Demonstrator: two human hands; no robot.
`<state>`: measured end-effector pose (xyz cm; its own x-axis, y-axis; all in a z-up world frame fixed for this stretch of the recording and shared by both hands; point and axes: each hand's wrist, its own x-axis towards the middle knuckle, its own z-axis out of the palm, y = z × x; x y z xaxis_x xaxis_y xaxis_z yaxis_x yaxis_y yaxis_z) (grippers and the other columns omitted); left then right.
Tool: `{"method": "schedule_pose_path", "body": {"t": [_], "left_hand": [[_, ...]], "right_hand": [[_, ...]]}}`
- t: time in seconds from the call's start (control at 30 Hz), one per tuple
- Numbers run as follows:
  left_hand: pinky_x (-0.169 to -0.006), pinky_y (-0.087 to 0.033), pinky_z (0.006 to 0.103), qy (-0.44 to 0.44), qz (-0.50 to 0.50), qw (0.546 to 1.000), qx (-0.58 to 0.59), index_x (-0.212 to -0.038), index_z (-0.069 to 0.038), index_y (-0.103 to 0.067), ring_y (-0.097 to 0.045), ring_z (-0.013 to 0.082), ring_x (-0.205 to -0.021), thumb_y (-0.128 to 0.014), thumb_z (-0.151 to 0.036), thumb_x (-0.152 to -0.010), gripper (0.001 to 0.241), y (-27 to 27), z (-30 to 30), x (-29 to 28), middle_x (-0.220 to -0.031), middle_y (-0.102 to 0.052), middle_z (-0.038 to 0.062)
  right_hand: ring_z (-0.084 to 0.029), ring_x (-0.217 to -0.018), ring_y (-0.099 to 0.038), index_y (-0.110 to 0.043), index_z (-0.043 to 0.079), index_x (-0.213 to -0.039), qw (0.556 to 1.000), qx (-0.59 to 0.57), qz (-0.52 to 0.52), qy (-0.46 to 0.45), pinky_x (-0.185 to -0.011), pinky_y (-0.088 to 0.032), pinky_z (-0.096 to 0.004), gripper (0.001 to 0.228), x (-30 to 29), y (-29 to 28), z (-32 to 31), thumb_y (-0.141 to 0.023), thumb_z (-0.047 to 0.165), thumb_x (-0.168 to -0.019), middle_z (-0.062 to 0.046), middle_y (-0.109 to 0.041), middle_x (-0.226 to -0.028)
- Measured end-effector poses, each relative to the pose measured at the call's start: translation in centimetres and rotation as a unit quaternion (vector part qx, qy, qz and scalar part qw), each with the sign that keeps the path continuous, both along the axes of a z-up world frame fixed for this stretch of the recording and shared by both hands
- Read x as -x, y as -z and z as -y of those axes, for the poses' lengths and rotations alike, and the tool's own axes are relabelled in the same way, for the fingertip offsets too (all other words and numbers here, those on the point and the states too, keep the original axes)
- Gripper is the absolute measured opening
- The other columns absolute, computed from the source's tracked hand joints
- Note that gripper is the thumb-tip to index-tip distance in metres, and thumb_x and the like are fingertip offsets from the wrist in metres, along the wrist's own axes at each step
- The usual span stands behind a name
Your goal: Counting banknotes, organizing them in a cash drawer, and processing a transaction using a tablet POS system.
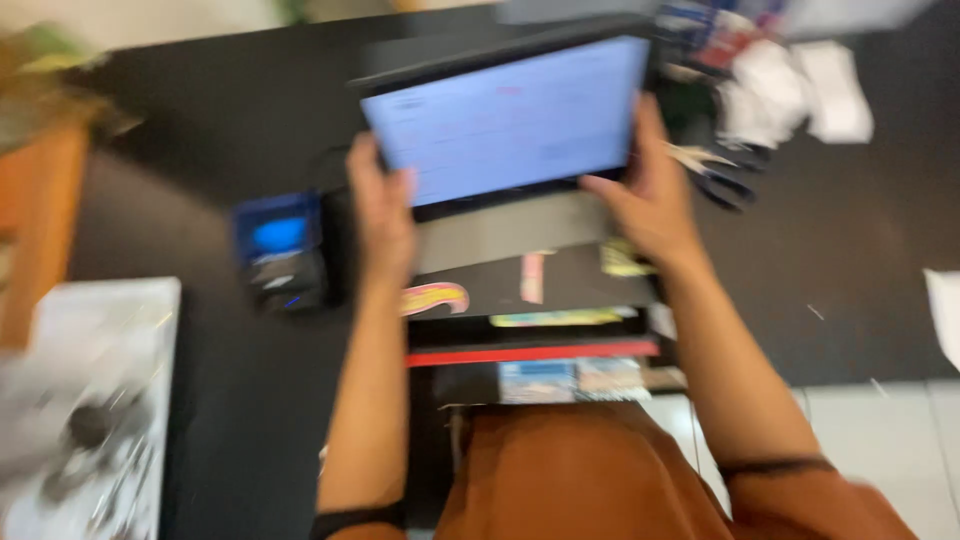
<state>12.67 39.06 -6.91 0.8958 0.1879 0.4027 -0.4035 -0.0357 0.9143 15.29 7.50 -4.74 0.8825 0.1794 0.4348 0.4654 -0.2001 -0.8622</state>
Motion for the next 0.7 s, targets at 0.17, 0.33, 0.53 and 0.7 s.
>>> {"method": "schedule_pose_path", "body": {"t": [0.17, 0.33, 0.53, 0.7], "left_hand": [[-0.119, -0.033, 0.0327, -0.002, -0.030, 0.998, 0.061, -0.159, -0.013, -0.027, -0.046, 0.0180, -0.138, -0.067, -0.035, -0.102, 0.073, 0.1, 0.8, 0.6, -0.158, -0.042, 0.009], [-0.119, -0.044, 0.0368, 0.007, -0.074, 0.995, 0.072, -0.161, -0.018, -0.018, -0.049, 0.0214, -0.143, -0.061, -0.030, -0.106, 0.071, -3.4, 2.1, 2.0, -0.159, -0.046, 0.016], [-0.125, -0.036, 0.0418, 0.018, 0.006, 1.000, 0.018, -0.159, -0.013, -0.022, -0.045, 0.0315, -0.146, -0.058, -0.022, -0.111, 0.060, -2.7, 1.7, 1.4, -0.160, -0.042, 0.024], [-0.128, -0.035, 0.0433, 0.028, 0.006, 1.000, 0.010, -0.158, -0.012, -0.022, -0.040, 0.0311, -0.150, -0.049, -0.012, -0.113, 0.053, -3.9, 2.5, 1.9, -0.162, -0.038, 0.022]], "right_hand": [[-0.026, -0.162, -0.022, -0.017, 0.006, -0.165, 0.999, 0.038, -0.014, 0.027, -0.134, -0.015, -0.040, 0.093, 1.3, -1.3, 1.3, -0.076, 0.026, -0.096, -0.015, -0.020, -0.173], [-0.031, -0.161, -0.028, -0.018, 0.011, -0.164, 0.999, -0.009, -0.044, -0.002, -0.133, -0.023, -0.044, 0.089, 1.8, -3.0, 0.7, -0.069, 0.009, -0.091, -0.015, -0.028, -0.172], [-0.032, -0.161, -0.030, -0.019, 0.014, -0.164, 0.998, 0.016, -0.050, 0.017, -0.132, -0.024, -0.047, 0.091, 1.6, -2.7, 0.8, -0.073, 0.008, -0.092, -0.012, -0.029, -0.172], [-0.031, -0.162, -0.031, -0.020, 0.014, -0.164, 0.999, -0.003, -0.036, 0.012, -0.134, -0.026, -0.047, 0.086, 1.7, -2.3, 0.9, -0.071, 0.017, -0.095, -0.011, -0.029, -0.172]]}}
